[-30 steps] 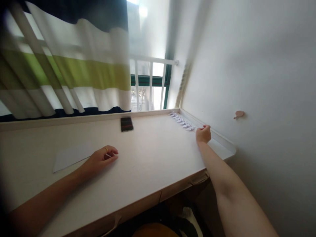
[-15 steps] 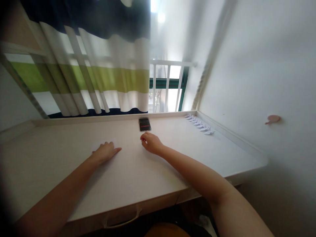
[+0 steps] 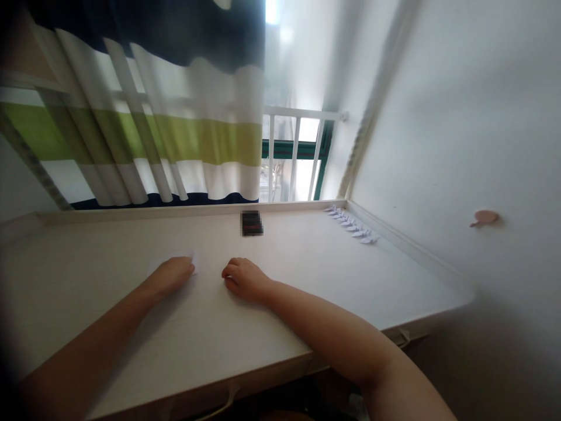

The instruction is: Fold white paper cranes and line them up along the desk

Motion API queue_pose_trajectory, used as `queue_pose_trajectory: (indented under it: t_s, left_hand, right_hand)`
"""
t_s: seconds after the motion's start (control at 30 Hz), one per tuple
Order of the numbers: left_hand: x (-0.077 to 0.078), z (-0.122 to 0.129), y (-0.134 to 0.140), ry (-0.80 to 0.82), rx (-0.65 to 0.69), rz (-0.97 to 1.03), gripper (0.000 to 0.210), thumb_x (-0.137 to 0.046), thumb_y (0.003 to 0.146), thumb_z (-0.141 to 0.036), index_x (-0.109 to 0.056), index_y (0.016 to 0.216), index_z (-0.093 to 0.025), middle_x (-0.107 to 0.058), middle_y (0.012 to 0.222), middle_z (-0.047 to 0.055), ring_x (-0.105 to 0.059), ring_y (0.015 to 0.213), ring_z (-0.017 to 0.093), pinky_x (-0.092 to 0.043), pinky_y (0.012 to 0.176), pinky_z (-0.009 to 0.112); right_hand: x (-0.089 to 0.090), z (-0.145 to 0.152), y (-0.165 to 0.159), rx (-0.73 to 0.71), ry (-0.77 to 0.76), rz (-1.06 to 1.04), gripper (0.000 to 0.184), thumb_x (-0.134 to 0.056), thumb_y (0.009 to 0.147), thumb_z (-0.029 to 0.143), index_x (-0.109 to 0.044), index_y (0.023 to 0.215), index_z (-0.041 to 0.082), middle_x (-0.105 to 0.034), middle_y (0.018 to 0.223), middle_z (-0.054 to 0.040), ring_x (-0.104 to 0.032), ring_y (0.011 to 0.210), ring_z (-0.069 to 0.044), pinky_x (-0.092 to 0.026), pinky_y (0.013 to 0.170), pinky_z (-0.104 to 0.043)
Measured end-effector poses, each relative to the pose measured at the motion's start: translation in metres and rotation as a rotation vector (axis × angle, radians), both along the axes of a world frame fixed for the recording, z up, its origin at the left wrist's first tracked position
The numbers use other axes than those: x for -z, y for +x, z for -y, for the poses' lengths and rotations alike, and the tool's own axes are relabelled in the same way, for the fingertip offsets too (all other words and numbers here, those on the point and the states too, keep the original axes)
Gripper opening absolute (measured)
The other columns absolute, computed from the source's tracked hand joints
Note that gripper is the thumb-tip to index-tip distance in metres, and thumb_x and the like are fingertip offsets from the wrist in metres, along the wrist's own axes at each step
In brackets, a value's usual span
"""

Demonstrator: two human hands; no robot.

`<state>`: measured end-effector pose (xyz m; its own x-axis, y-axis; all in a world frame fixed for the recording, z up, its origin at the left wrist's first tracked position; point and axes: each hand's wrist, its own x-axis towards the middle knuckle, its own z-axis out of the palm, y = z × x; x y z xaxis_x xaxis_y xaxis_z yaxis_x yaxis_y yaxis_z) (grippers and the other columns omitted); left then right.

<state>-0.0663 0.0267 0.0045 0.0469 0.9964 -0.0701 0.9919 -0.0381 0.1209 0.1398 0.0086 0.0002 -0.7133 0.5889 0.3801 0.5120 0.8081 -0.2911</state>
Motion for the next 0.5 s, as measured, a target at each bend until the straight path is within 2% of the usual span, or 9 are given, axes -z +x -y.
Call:
queue_pose_trajectory:
  t_s: [0.1, 0.2, 0.3, 0.4, 0.5]
  left_hand:
    - [-0.005, 0.0, 0.0, 0.0, -0.016, -0.058, 0.032, -0.035, 0.068, -0.01, -0.065, 0.081, -0.008, -0.064, 0.09, 0.021, -0.06, 0.084, 0.027, -0.042, 0.07, 0.034]
    - [-0.011, 0.003, 0.001, 0.013, -0.028, -0.087, 0.032, -0.037, 0.068, -0.013, -0.065, 0.085, -0.01, -0.065, 0.09, 0.019, -0.06, 0.084, 0.027, -0.041, 0.07, 0.033]
    - [-0.017, 0.006, 0.0, 0.007, -0.01, -0.079, 0.031, -0.041, 0.072, -0.028, -0.065, 0.08, -0.012, -0.066, 0.087, 0.017, -0.06, 0.081, 0.026, -0.041, 0.067, 0.031]
    - [-0.021, 0.01, -0.002, -0.035, 0.055, -0.056, 0.038, -0.048, 0.067, -0.044, -0.064, 0.083, -0.013, -0.066, 0.089, 0.015, -0.059, 0.08, 0.026, -0.041, 0.064, 0.03]
    - [-0.023, 0.011, -0.005, -0.058, 0.136, -0.061, 0.037, -0.05, 0.067, -0.04, -0.063, 0.088, -0.013, -0.065, 0.092, 0.015, -0.059, 0.082, 0.027, -0.04, 0.067, 0.03]
  right_hand:
    - [-0.001, 0.002, 0.0, -0.01, -0.006, 0.007, 0.013, -0.049, 0.074, 0.011, -0.059, 0.083, 0.014, -0.057, 0.084, -0.0072, -0.051, 0.076, -0.015, -0.041, 0.073, -0.028]
    - [-0.001, 0.004, -0.002, -0.048, -0.003, 0.032, 0.013, -0.049, 0.075, 0.012, -0.059, 0.083, 0.014, -0.057, 0.084, -0.0069, -0.051, 0.076, -0.015, -0.041, 0.073, -0.028]
    - [-0.001, 0.005, -0.004, -0.087, 0.005, 0.063, 0.014, -0.049, 0.075, 0.013, -0.06, 0.084, 0.014, -0.057, 0.083, -0.0067, -0.052, 0.076, -0.015, -0.04, 0.073, -0.028]
    - [-0.001, 0.005, -0.004, -0.106, 0.02, 0.083, 0.014, -0.049, 0.076, 0.014, -0.06, 0.084, 0.014, -0.058, 0.082, -0.0063, -0.052, 0.076, -0.015, -0.041, 0.072, -0.027]
    - [-0.002, 0.005, -0.004, -0.112, 0.021, 0.083, 0.014, -0.049, 0.076, 0.013, -0.061, 0.084, 0.014, -0.058, 0.081, -0.0061, -0.051, 0.075, -0.015, -0.041, 0.072, -0.026]
